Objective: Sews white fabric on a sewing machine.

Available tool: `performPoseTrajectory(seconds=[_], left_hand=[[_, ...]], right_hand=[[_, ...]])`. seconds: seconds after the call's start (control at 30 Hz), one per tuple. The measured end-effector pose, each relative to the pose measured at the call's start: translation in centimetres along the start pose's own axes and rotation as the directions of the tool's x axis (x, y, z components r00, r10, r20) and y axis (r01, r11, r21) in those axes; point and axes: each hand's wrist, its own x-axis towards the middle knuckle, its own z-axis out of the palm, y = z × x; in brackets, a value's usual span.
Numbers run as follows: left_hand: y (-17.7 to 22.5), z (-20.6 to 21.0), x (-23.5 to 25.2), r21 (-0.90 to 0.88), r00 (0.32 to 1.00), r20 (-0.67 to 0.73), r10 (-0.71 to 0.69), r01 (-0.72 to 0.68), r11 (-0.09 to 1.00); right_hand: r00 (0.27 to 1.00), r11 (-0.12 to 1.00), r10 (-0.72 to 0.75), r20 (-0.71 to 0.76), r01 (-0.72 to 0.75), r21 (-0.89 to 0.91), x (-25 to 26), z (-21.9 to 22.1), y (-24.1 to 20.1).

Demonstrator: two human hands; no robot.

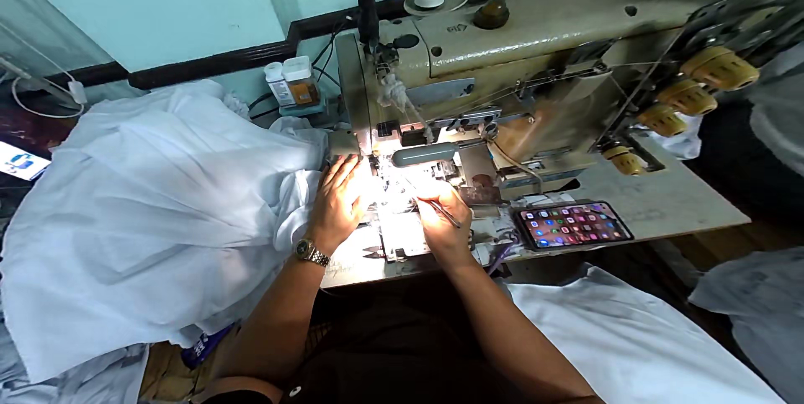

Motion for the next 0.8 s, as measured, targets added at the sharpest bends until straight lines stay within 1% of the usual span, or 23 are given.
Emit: performPoseTrajectory(seconds=[0.2,0.4,0.6,0.7,0.8], left_hand=[[0.04,-0.06,0.09,0.006,1.0,0.0,0.008,-0.008,1.0],[0.17,-0.13,0.07,-0.006,1.0,0.01,-0.012,0.012,1.0],[0.01,-0.03,0.01,0.001,1.0,0.017,-0.018,0.018,1.0],[0.06,-0.03,0.07,-0.002,1.0,0.003,-0.005,0.005,1.0],[0.08,-0.05,0.01,-0.006,1.0,0.004,-0.011,0.011,1.0]], right_hand=[[1.0,0.999,-0.013,0.014,0.012,0.052,-0.23,-0.34,-0.21],[0.994,0.998,-0.04,0.099,0.034,0.057,0.24,-0.28,-0.26],[0.995,0.984,-0.063,0.071,0.05,0.173,0.4,-0.03,-0.04],[0.994,0.984,-0.062,0.086,0.047,0.171,0.34,-0.41,-0.48],[0.992,0.992,-0.039,0.118,0.024,0.127,0.53,-0.83,-0.38]])
